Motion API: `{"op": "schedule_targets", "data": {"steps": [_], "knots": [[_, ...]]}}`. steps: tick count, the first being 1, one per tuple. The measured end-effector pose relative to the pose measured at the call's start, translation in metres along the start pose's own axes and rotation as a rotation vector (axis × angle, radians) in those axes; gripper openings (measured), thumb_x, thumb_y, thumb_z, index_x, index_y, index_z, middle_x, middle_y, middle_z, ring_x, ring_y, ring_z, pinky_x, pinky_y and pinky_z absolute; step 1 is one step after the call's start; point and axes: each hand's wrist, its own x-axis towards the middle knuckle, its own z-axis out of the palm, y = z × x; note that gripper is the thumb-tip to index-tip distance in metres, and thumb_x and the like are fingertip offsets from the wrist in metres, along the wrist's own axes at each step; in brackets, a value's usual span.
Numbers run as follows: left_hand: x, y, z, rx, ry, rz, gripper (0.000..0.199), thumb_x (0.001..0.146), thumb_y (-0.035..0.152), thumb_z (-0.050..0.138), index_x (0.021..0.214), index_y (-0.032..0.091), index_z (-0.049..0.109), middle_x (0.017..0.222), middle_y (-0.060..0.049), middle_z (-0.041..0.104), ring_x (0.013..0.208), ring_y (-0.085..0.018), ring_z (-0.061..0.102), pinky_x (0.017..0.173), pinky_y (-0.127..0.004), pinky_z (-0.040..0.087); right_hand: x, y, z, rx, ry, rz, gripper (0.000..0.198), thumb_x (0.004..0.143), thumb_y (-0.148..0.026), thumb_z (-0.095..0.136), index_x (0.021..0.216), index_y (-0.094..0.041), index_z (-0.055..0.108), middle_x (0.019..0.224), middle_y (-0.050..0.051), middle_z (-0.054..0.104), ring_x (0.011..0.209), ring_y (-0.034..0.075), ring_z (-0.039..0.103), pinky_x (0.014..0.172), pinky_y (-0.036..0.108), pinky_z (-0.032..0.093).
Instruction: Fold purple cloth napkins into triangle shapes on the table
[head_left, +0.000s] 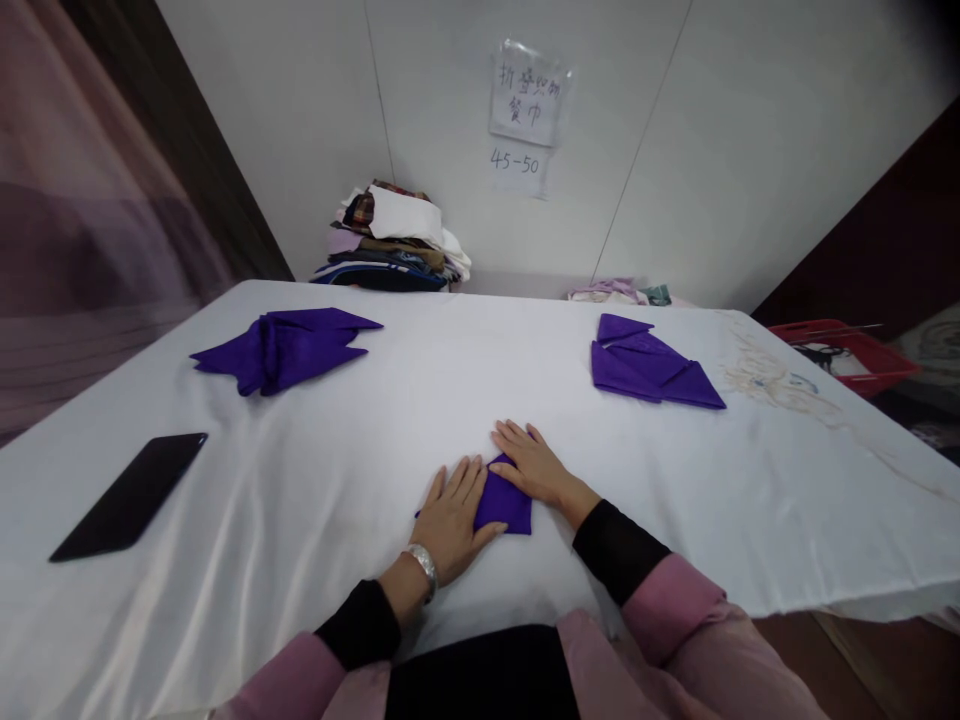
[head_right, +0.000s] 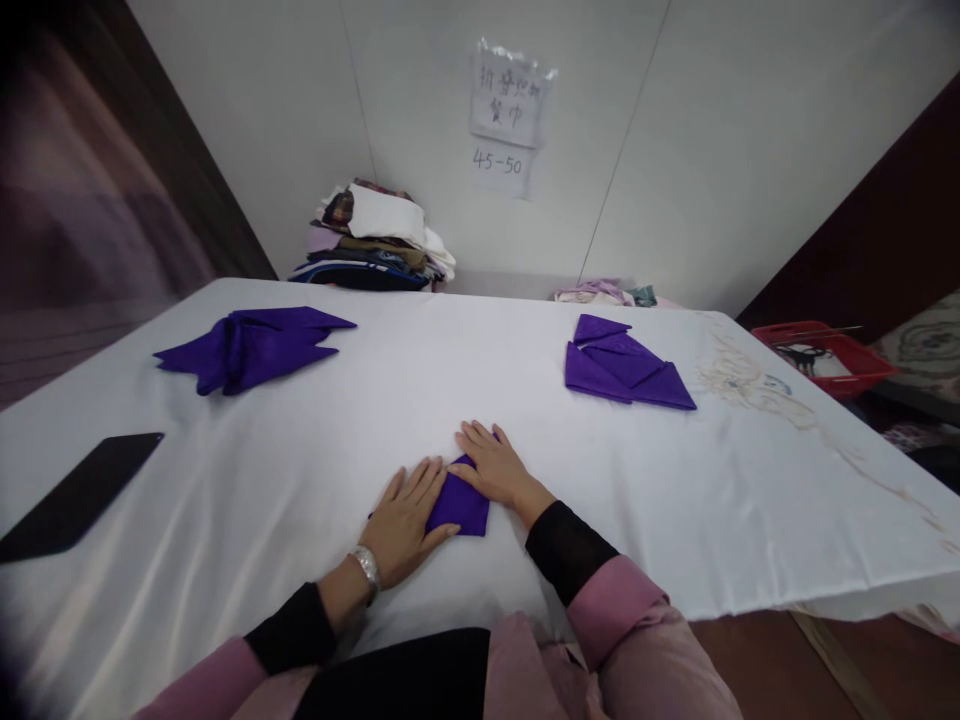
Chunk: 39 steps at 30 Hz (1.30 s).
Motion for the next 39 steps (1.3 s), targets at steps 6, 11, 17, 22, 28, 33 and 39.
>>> {"op": "schedule_targets", "data": {"steps": [6, 11, 17, 22, 28, 33, 39], "knots": [[-0.024, -0.012, -0.004, 0.057, 0.012, -0.040, 0.070, 0.084, 0.059, 0.035, 0.139, 0.016, 0.028, 0.143, -0.013, 0.034, 0.133, -0.028, 0.027, 0.106, -0.049, 0.023, 0.000, 0.000, 0.001, 0.001, 0.001, 0.004, 0.063, 0.090, -0.058, 0.025, 0.140, -0.020, 0.030, 0.148, 0.007, 0.023, 0.137, 0.021, 0.014, 0.110, 0.043, 0.009], [-0.042, -0.021, -0.007, 0.089, 0.034, -0.064, 0.071, 0.084, 0.057, 0.037, 0.139, 0.014, 0.027, 0.142, -0.014, 0.035, 0.133, -0.028, 0.028, 0.105, -0.049, 0.026, -0.001, 0.000, 0.000, 0.009, 0.001, 0.006, 0.064, 0.089, -0.059, 0.023, 0.140, -0.021, 0.030, 0.148, 0.006, 0.023, 0.137, 0.020, 0.014, 0.110, 0.043, 0.009], [-0.061, -0.025, -0.011, 0.119, 0.062, -0.081, 0.069, 0.084, 0.056, 0.038, 0.140, 0.016, 0.027, 0.141, -0.012, 0.037, 0.131, -0.027, 0.031, 0.106, -0.048, 0.026, -0.001, 0.000, -0.001, 0.020, -0.006, 0.004, 0.065, 0.089, -0.060, 0.023, 0.139, -0.020, 0.031, 0.148, 0.007, 0.023, 0.137, 0.020, 0.014, 0.110, 0.043, 0.008], [-0.078, -0.031, -0.013, 0.183, 0.085, -0.088, 0.068, 0.084, 0.056, 0.038, 0.139, 0.016, 0.030, 0.140, -0.012, 0.040, 0.130, -0.026, 0.034, 0.106, -0.047, 0.024, -0.001, 0.000, -0.001, 0.018, -0.013, -0.001, 0.066, 0.089, -0.060, 0.021, 0.140, -0.018, 0.030, 0.148, 0.008, 0.022, 0.137, 0.021, 0.013, 0.110, 0.044, 0.008], [-0.081, -0.035, -0.021, 0.264, 0.158, -0.162, 0.065, 0.083, 0.055, 0.040, 0.133, 0.013, 0.039, 0.136, -0.015, 0.044, 0.128, -0.030, 0.037, 0.103, -0.052, 0.026, -0.001, 0.001, 0.001, 0.001, -0.009, 0.001, 0.067, 0.089, -0.061, 0.020, 0.140, -0.019, 0.031, 0.148, 0.008, 0.022, 0.137, 0.021, 0.014, 0.110, 0.044, 0.008], [-0.050, -0.008, -0.030, 0.207, 0.089, 0.023, 0.056, 0.082, 0.025, 0.044, 0.136, 0.016, 0.034, 0.143, -0.010, 0.035, 0.133, -0.026, 0.028, 0.107, -0.051, 0.020, 0.001, 0.002, 0.004, -0.013, 0.007, 0.010, 0.065, 0.089, -0.060, 0.023, 0.139, -0.020, 0.032, 0.147, 0.008, 0.025, 0.137, 0.021, 0.015, 0.109, 0.044, 0.010], [-0.006, 0.008, -0.017, 0.085, -0.021, 0.135, 0.058, 0.073, 0.002, 0.037, 0.128, 0.017, 0.045, 0.138, -0.006, 0.045, 0.130, -0.020, 0.034, 0.109, -0.046, 0.022, 0.001, 0.003, 0.005, -0.029, 0.025, -0.006, 0.059, 0.092, -0.054, 0.024, 0.138, -0.018, 0.034, 0.147, 0.009, 0.026, 0.136, 0.021, 0.018, 0.109, 0.044, 0.012]]}}
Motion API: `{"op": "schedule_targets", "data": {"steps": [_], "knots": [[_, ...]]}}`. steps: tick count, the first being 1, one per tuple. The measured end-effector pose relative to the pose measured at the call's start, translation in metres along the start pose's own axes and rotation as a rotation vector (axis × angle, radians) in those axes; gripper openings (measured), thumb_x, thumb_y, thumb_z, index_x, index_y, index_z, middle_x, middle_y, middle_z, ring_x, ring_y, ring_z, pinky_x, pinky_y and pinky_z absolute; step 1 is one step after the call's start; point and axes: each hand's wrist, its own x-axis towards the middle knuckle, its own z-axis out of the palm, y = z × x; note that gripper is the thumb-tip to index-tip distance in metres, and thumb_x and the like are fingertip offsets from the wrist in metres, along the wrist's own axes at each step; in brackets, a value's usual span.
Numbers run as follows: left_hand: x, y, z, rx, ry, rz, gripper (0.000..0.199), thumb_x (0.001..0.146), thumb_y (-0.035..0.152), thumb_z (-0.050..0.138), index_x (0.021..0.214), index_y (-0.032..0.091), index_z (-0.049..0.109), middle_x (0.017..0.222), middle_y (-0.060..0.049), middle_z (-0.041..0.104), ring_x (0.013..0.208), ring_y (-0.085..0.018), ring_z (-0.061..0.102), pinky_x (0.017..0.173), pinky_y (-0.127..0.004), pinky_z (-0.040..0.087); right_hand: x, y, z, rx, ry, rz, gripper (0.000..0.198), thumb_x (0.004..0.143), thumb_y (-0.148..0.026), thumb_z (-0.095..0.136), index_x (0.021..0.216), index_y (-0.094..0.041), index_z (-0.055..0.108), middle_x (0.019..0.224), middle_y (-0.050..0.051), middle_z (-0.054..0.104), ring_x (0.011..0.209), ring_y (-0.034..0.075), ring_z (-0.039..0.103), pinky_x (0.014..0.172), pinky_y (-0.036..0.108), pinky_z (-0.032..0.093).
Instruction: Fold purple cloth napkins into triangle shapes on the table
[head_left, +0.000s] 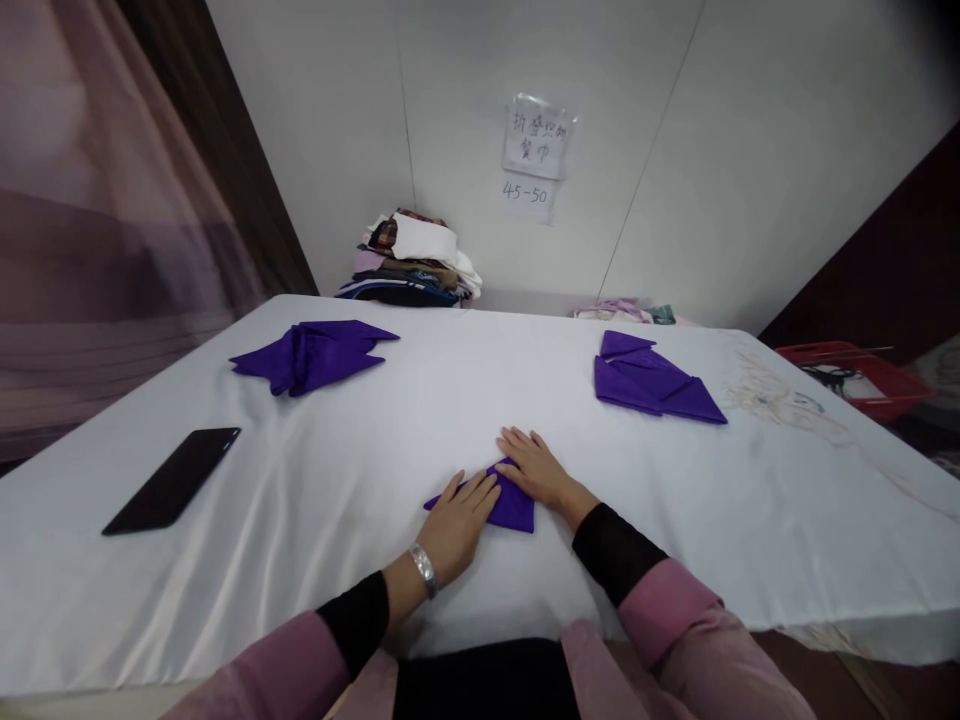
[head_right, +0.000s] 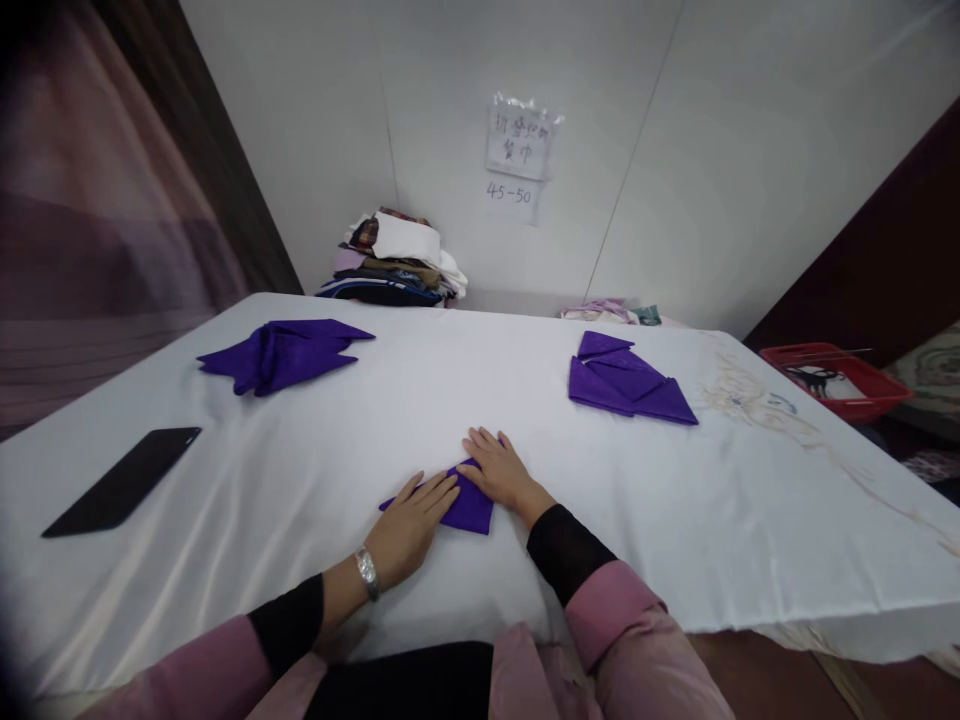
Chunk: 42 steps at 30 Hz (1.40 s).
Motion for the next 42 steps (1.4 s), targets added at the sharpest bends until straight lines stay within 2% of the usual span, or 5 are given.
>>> {"op": "schedule_targets", "data": {"steps": [14, 20, 24, 30, 42], "knots": [[0.028, -0.031, -0.026, -0.770, -0.018, -0.444, 0.040, 0.072, 0.018, 0.044, 0.107, 0.020, 0.063, 0.104, -0.002, 0.069, 0.096, -0.021, 0.062, 0.089, -0.034, 0.046, -0.013, 0.009, -0.015, 0.575, -0.046, 0.003, 0.057, 0.092, -0.055, 0.020, 0.139, -0.024, 0.032, 0.144, 0.004, 0.034, 0.135, 0.018, 0.021, 0.111, 0.044, 0.001], [0.044, -0.056, -0.035, -1.285, -0.165, -0.743, 0.026, 0.064, 0.024, 0.053, 0.086, 0.015, 0.064, 0.072, -0.002, 0.070, 0.067, -0.020, 0.065, 0.063, -0.031, 0.051, -0.033, 0.003, -0.009, 1.058, 0.090, 0.099, 0.048, 0.082, -0.047, 0.053, 0.123, -0.023, 0.052, 0.114, 0.005, 0.062, 0.105, 0.023, 0.056, 0.091, 0.040, 0.041], [0.049, -0.069, -0.031, -1.020, -0.171, -0.712, 0.025, 0.067, 0.024, 0.055, 0.088, 0.016, 0.064, 0.078, -0.003, 0.070, 0.072, -0.019, 0.066, 0.066, -0.029, 0.051, -0.025, 0.005, -0.001, 1.009, 0.206, 0.232, 0.038, 0.078, -0.039, 0.057, 0.110, -0.019, 0.059, 0.091, 0.003, 0.067, 0.080, 0.019, 0.061, 0.073, 0.032, 0.046], [0.043, -0.067, -0.021, -0.651, -0.002, -0.717, 0.042, 0.073, 0.020, 0.056, 0.114, 0.018, 0.055, 0.106, -0.008, 0.064, 0.103, -0.025, 0.055, 0.091, -0.039, 0.041, -0.024, -0.002, -0.008, 0.253, 0.204, 0.365, 0.038, 0.081, -0.039, 0.051, 0.114, -0.020, 0.057, 0.093, 0.007, 0.067, 0.085, 0.023, 0.060, 0.075, 0.034, 0.043], [0.043, -0.036, 0.005, -0.085, -0.016, -0.088, 0.061, 0.085, 0.054, 0.039, 0.135, 0.019, 0.035, 0.146, -0.011, 0.029, 0.135, -0.027, 0.021, 0.107, -0.053, 0.017, -0.032, -0.005, -0.007, -0.066, 0.215, 0.264, 0.039, 0.088, -0.040, 0.043, 0.118, -0.017, 0.055, 0.111, 0.012, 0.060, 0.104, 0.026, 0.053, 0.088, 0.037, 0.037]]}}
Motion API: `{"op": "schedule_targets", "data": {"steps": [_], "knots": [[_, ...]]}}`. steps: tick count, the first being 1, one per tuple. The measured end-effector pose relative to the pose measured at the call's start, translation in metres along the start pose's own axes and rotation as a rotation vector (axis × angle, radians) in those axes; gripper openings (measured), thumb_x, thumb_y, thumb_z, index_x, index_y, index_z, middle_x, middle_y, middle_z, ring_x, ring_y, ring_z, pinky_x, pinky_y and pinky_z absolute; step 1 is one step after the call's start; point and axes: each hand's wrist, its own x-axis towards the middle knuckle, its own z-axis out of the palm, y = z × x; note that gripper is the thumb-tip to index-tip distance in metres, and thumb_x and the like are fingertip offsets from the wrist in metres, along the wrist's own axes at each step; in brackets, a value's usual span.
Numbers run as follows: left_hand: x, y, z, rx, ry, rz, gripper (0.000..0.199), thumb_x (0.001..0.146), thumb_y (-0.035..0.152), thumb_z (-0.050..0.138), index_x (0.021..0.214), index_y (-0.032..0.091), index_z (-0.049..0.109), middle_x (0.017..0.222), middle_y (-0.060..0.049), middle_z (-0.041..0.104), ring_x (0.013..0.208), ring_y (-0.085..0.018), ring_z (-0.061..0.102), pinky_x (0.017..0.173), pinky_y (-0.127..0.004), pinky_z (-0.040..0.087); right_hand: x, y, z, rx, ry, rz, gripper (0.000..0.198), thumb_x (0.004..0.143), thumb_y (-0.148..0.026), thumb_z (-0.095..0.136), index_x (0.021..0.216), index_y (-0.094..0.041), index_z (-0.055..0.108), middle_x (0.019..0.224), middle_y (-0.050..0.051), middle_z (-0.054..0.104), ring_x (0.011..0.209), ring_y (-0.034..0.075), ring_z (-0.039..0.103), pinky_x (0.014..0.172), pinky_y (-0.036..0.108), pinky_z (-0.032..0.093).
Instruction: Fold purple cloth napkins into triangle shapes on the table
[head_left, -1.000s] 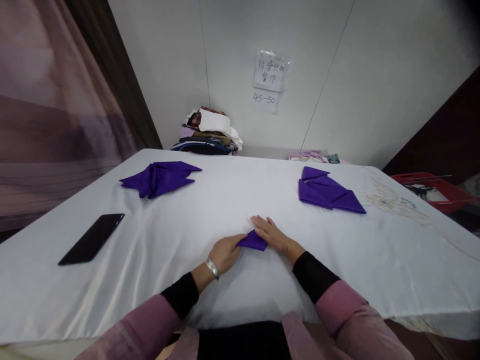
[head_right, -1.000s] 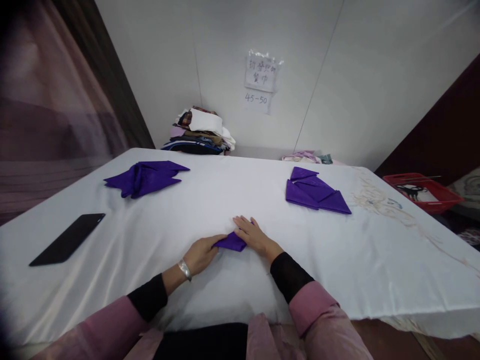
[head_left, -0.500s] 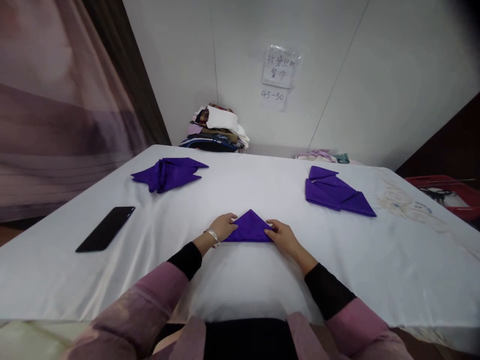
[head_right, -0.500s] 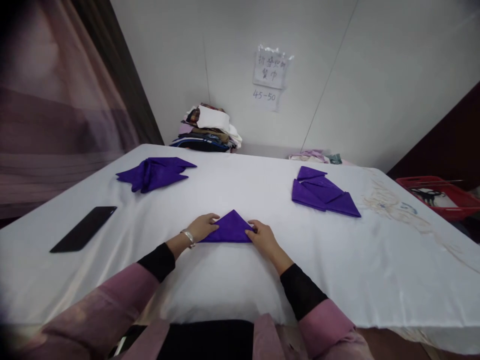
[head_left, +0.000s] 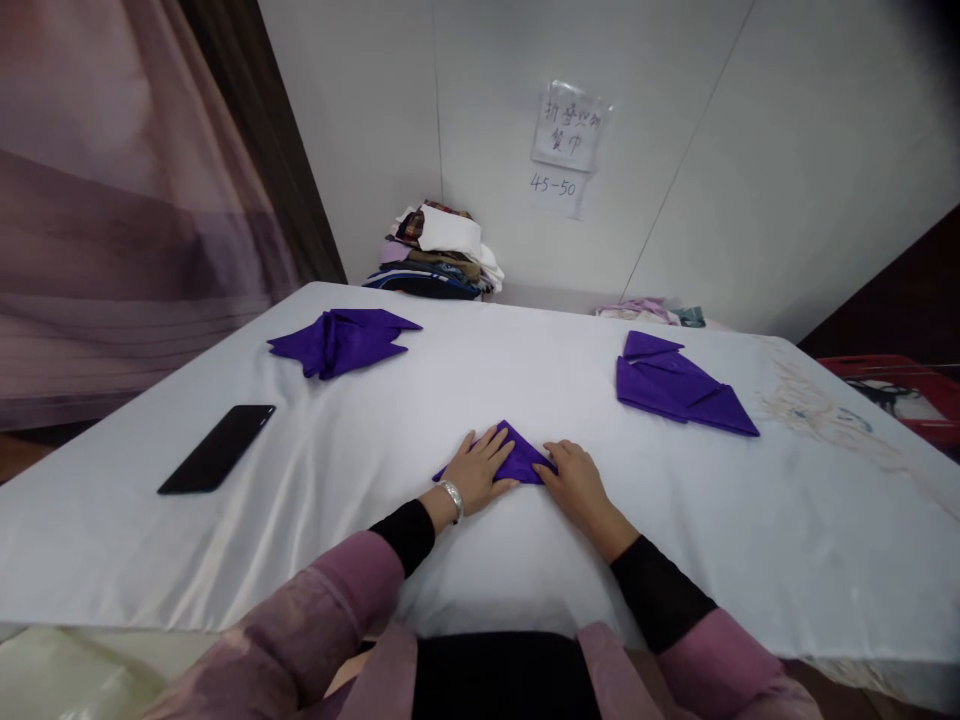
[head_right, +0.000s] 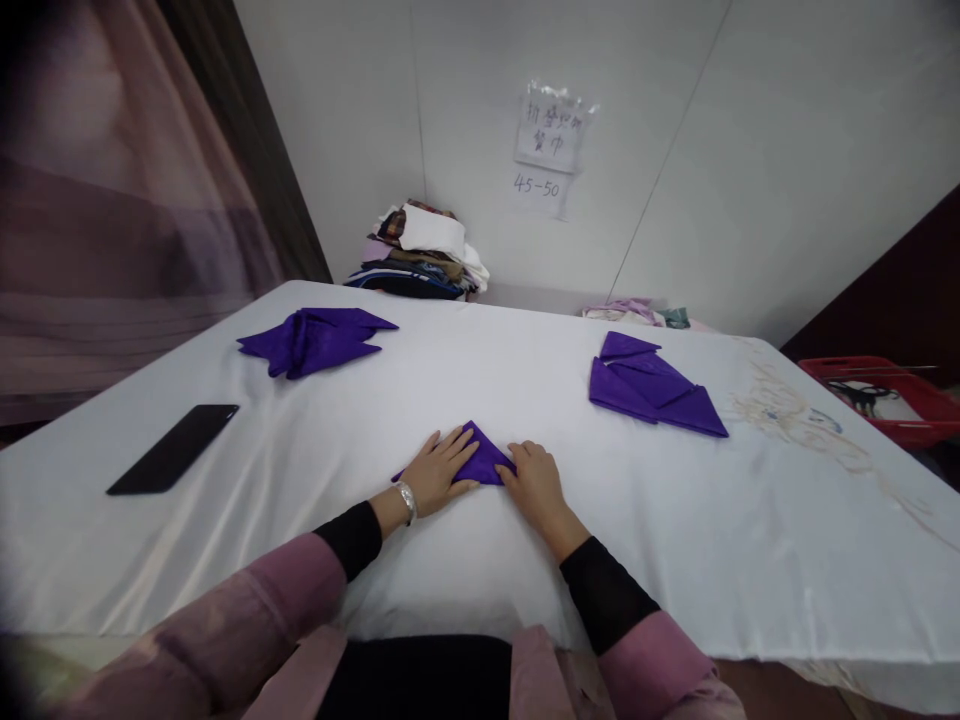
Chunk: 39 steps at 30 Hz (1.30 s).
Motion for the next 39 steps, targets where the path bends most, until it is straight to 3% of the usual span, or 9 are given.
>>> {"op": "schedule_targets", "data": {"steps": [4, 7, 10, 17, 22, 27, 30, 35, 39], "knots": [[0.000, -0.003, 0.007, 0.003, -0.032, -0.013, 0.063, 0.085, 0.055, 0.037, 0.137, 0.019, 0.032, 0.146, -0.012, 0.030, 0.135, -0.028, 0.021, 0.107, -0.053, 0.015, 0.003, -0.018, -0.004, 0.057, 0.028, -0.208, 0.055, 0.089, -0.047, 0.038, 0.134, -0.015, 0.039, 0.141, 0.013, 0.037, 0.131, 0.026, 0.028, 0.106, 0.044, 0.021], [-0.001, -0.004, 0.010, 0.027, -0.053, 0.012, 0.062, 0.085, 0.046, 0.042, 0.140, 0.020, 0.027, 0.145, -0.012, 0.031, 0.135, -0.028, 0.019, 0.108, -0.052, 0.012, 0.011, -0.045, -0.004, 0.070, -0.058, -0.380, 0.067, 0.088, -0.054, 0.034, 0.140, -0.014, 0.026, 0.148, 0.011, 0.023, 0.137, 0.025, 0.011, 0.110, 0.045, 0.009], [0.000, -0.005, 0.013, 0.084, -0.058, 0.041, 0.065, 0.081, 0.039, 0.048, 0.140, 0.021, 0.027, 0.146, -0.012, 0.029, 0.136, -0.031, 0.015, 0.108, -0.053, 0.007, 0.021, -0.064, 0.003, 0.086, -0.127, -0.475, 0.072, 0.088, -0.058, 0.031, 0.142, -0.013, 0.020, 0.150, 0.011, 0.017, 0.138, 0.024, 0.006, 0.111, 0.043, 0.005], [0.000, -0.010, 0.016, 0.064, -0.093, 0.027, 0.063, 0.082, 0.033, 0.045, 0.140, 0.019, 0.026, 0.147, -0.011, 0.026, 0.137, -0.027, 0.014, 0.109, -0.050, 0.009, 0.021, -0.044, 0.022, 0.080, -0.164, -0.342, 0.078, 0.086, -0.063, 0.028, 0.143, -0.010, 0.018, 0.149, 0.013, 0.015, 0.138, 0.024, 0.007, 0.111, 0.044, 0.007], [0.001, -0.009, 0.014, 0.027, -0.048, 0.007, 0.061, 0.086, 0.048, 0.038, 0.139, 0.019, 0.028, 0.147, -0.011, 0.026, 0.137, -0.027, 0.015, 0.108, -0.052, 0.012, 0.003, -0.021, 0.021, 0.028, -0.126, -0.300, 0.074, 0.086, -0.060, 0.033, 0.143, -0.013, 0.021, 0.148, 0.013, 0.020, 0.137, 0.025, 0.012, 0.110, 0.047, 0.011], [-0.005, -0.006, 0.005, 0.005, -0.091, -0.003, 0.065, 0.086, 0.054, 0.035, 0.139, 0.017, 0.028, 0.146, -0.010, 0.029, 0.137, -0.026, 0.016, 0.109, -0.052, 0.010, -0.004, -0.010, 0.023, -0.005, -0.125, -0.326, 0.067, 0.088, -0.054, 0.035, 0.142, -0.016, 0.023, 0.148, 0.011, 0.021, 0.137, 0.025, 0.013, 0.108, 0.048, 0.015], [-0.022, -0.017, 0.000, -0.010, -0.071, -0.067, 0.066, 0.086, 0.056, 0.035, 0.140, 0.018, 0.026, 0.147, -0.010, 0.028, 0.137, -0.027, 0.016, 0.109, -0.052, 0.011, -0.004, -0.008, 0.026, -0.015, -0.130, -0.336, 0.068, 0.088, -0.053, 0.035, 0.143, -0.016, 0.021, 0.148, 0.011, 0.020, 0.137, 0.025, 0.012, 0.108, 0.048, 0.015], [-0.077, -0.050, -0.011, -0.008, -0.048, -0.272, 0.059, 0.088, 0.051, 0.035, 0.138, 0.021, 0.030, 0.145, -0.008, 0.032, 0.135, -0.025, 0.022, 0.109, -0.049, 0.013, -0.004, -0.006, 0.027, -0.024, -0.156, -0.331, 0.069, 0.088, -0.055, 0.032, 0.143, -0.017, 0.018, 0.149, 0.009, 0.019, 0.137, 0.025, 0.010, 0.108, 0.048, 0.015], [-0.111, -0.061, -0.018, -0.026, 0.060, -0.411, 0.053, 0.087, 0.047, 0.040, 0.134, 0.021, 0.038, 0.140, -0.008, 0.041, 0.132, -0.024, 0.028, 0.108, -0.048, 0.017, -0.004, -0.005, 0.027, -0.028, -0.158, -0.333, 0.068, 0.088, -0.056, 0.030, 0.143, -0.018, 0.019, 0.149, 0.009, 0.018, 0.137, 0.026, 0.011, 0.108, 0.049, 0.015]]}}
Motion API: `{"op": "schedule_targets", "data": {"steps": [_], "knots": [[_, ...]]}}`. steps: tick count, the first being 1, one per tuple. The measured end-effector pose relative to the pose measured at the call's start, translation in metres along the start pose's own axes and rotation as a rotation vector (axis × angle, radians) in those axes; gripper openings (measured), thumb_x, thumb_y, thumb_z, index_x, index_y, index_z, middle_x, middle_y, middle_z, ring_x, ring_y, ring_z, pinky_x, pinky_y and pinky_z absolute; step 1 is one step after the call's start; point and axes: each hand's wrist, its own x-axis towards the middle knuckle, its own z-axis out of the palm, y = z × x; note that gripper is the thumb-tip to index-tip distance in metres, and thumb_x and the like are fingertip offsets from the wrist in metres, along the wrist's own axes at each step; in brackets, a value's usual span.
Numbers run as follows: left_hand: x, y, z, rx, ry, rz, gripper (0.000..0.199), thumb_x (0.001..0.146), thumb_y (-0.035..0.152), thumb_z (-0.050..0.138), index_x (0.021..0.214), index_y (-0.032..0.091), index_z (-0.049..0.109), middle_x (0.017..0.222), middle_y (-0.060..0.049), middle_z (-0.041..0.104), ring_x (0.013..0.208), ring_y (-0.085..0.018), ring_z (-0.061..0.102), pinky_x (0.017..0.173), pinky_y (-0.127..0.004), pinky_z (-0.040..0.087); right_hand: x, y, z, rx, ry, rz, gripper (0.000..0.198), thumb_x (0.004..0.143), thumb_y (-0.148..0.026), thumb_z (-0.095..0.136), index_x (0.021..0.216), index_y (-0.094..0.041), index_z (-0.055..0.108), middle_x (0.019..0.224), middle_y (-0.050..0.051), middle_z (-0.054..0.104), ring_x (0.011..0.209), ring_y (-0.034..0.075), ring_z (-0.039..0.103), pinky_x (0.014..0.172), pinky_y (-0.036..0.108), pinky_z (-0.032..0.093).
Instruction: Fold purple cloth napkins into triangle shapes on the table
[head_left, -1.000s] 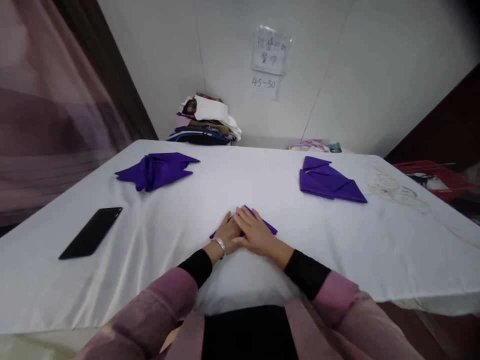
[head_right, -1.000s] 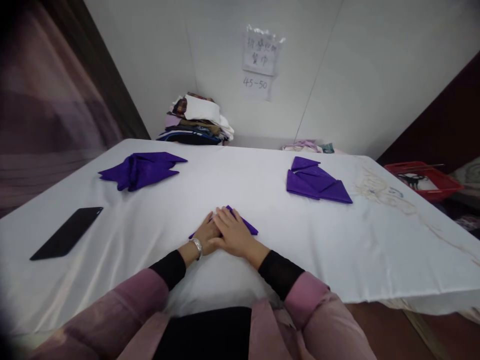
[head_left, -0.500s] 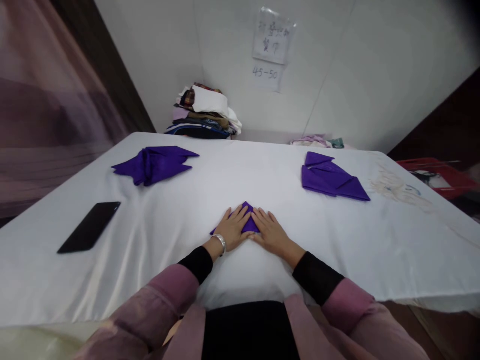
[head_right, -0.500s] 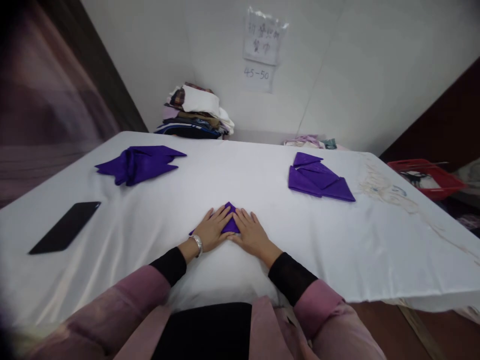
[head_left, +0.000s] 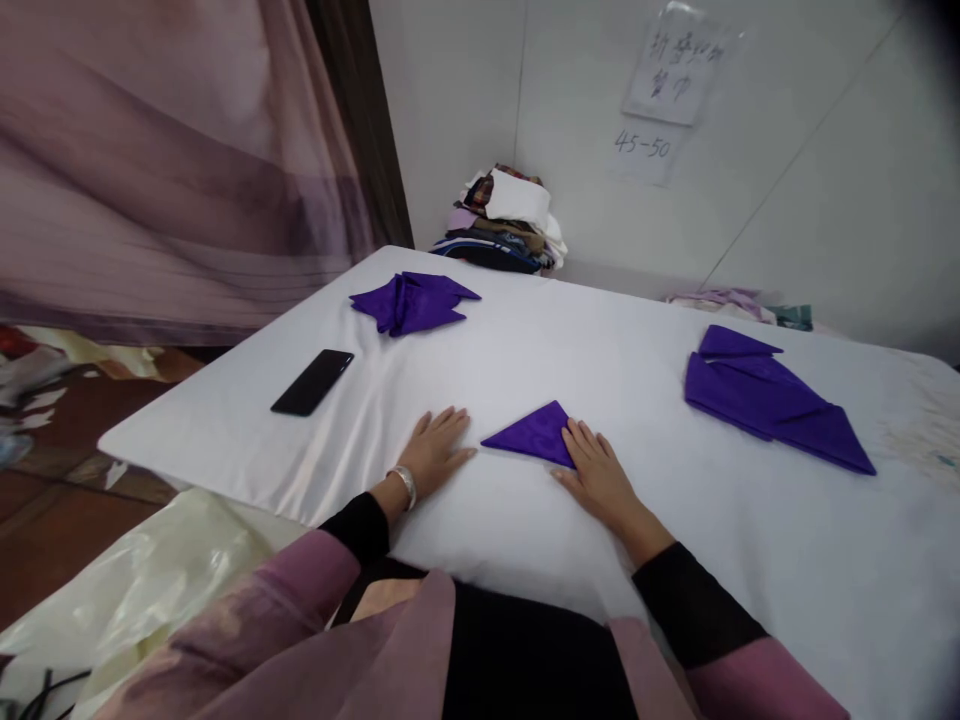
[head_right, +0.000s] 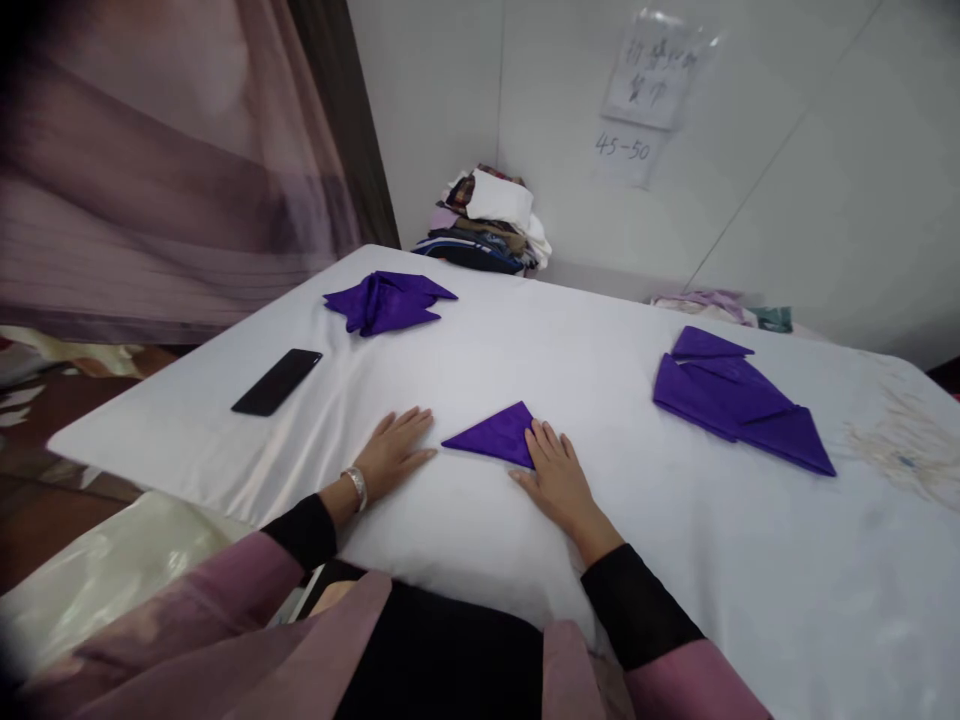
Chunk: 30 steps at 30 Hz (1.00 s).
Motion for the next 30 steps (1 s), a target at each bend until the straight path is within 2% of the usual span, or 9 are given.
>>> {"op": "schedule_targets", "data": {"steps": [4, 7, 10, 13, 17, 21, 23, 26, 30], "knots": [[-0.004, 0.011, -0.002, -0.097, 0.130, 0.026, 0.045, 0.083, 0.045, 0.049, 0.120, 0.020, 0.052, 0.121, -0.008, 0.059, 0.116, -0.024, 0.048, 0.101, -0.043, 0.031, 0.000, 0.000, 0.001, -0.007, 0.005, -0.003, 0.068, 0.089, -0.055, 0.030, 0.143, -0.016, 0.020, 0.149, 0.009, 0.017, 0.137, 0.026, 0.011, 0.108, 0.048, 0.015], [0.007, 0.027, -0.002, -0.148, 0.139, 0.106, 0.032, 0.083, 0.036, 0.051, 0.109, 0.019, 0.057, 0.106, -0.007, 0.064, 0.101, -0.022, 0.055, 0.090, -0.039, 0.040, 0.000, -0.001, 0.001, -0.003, -0.007, 0.013, 0.069, 0.088, -0.056, 0.030, 0.143, -0.015, 0.020, 0.150, 0.009, 0.016, 0.137, 0.025, 0.010, 0.108, 0.048, 0.015], [0.020, 0.037, -0.003, -0.139, 0.123, 0.118, 0.016, 0.083, 0.024, 0.049, 0.092, 0.019, 0.060, 0.089, -0.006, 0.065, 0.087, -0.020, 0.056, 0.081, -0.035, 0.043, 0.001, -0.002, -0.002, 0.016, -0.017, 0.026, 0.069, 0.088, -0.056, 0.032, 0.143, -0.016, 0.020, 0.149, 0.009, 0.017, 0.137, 0.025, 0.010, 0.109, 0.048, 0.014], [0.025, 0.036, -0.006, -0.105, 0.128, 0.127, 0.012, 0.080, 0.018, 0.046, 0.081, 0.018, 0.059, 0.080, -0.005, 0.063, 0.079, -0.020, 0.056, 0.075, -0.035, 0.044, 0.002, -0.006, -0.007, 0.034, -0.032, 0.036, 0.069, 0.087, -0.056, 0.035, 0.143, -0.016, 0.022, 0.149, 0.010, 0.018, 0.137, 0.025, 0.012, 0.109, 0.048, 0.015], [0.023, 0.021, -0.007, -0.095, 0.155, 0.171, 0.014, 0.079, 0.017, 0.044, 0.076, 0.021, 0.057, 0.075, -0.003, 0.062, 0.073, -0.019, 0.057, 0.071, -0.034, 0.046, 0.005, -0.011, -0.015, 0.042, -0.056, 0.058, 0.071, 0.086, -0.057, 0.038, 0.142, -0.015, 0.023, 0.149, 0.011, 0.017, 0.137, 0.025, 0.012, 0.110, 0.046, 0.013], [0.024, 0.004, -0.005, -0.140, 0.180, 0.160, 0.018, 0.082, 0.028, 0.042, 0.079, 0.024, 0.059, 0.077, 0.000, 0.065, 0.072, -0.018, 0.061, 0.065, -0.030, 0.049, 0.006, -0.014, -0.021, 0.061, -0.053, 0.058, 0.075, 0.086, -0.060, 0.035, 0.142, -0.013, 0.021, 0.149, 0.011, 0.016, 0.137, 0.024, 0.011, 0.111, 0.044, 0.012], [0.032, 0.008, -0.003, -0.162, 0.239, 0.169, 0.022, 0.083, 0.037, 0.044, 0.089, 0.024, 0.061, 0.089, 0.000, 0.067, 0.080, -0.018, 0.063, 0.069, -0.029, 0.051, 0.006, -0.015, -0.023, 0.080, -0.036, 0.045, 0.076, 0.086, -0.062, 0.033, 0.143, -0.013, 0.020, 0.149, 0.011, 0.016, 0.137, 0.023, 0.011, 0.111, 0.044, 0.012], [0.051, 0.032, 0.005, -0.152, 0.303, 0.306, 0.036, 0.083, 0.048, 0.045, 0.105, 0.024, 0.060, 0.108, -0.002, 0.066, 0.099, -0.020, 0.061, 0.085, -0.032, 0.049, 0.005, -0.016, -0.025, 0.095, -0.002, 0.035, 0.076, 0.086, -0.063, 0.032, 0.142, -0.014, 0.020, 0.149, 0.011, 0.019, 0.137, 0.024, 0.012, 0.111, 0.045, 0.012], [0.079, 0.072, 0.028, -0.012, 0.203, 0.542, 0.052, 0.084, 0.053, 0.042, 0.125, 0.023, 0.050, 0.133, -0.006, 0.051, 0.121, -0.023, 0.047, 0.100, -0.042, 0.038, 0.005, -0.018, -0.027, 0.073, 0.031, 0.035, 0.075, 0.086, -0.063, 0.031, 0.142, -0.014, 0.020, 0.148, 0.011, 0.021, 0.136, 0.024, 0.016, 0.110, 0.045, 0.015]]}}
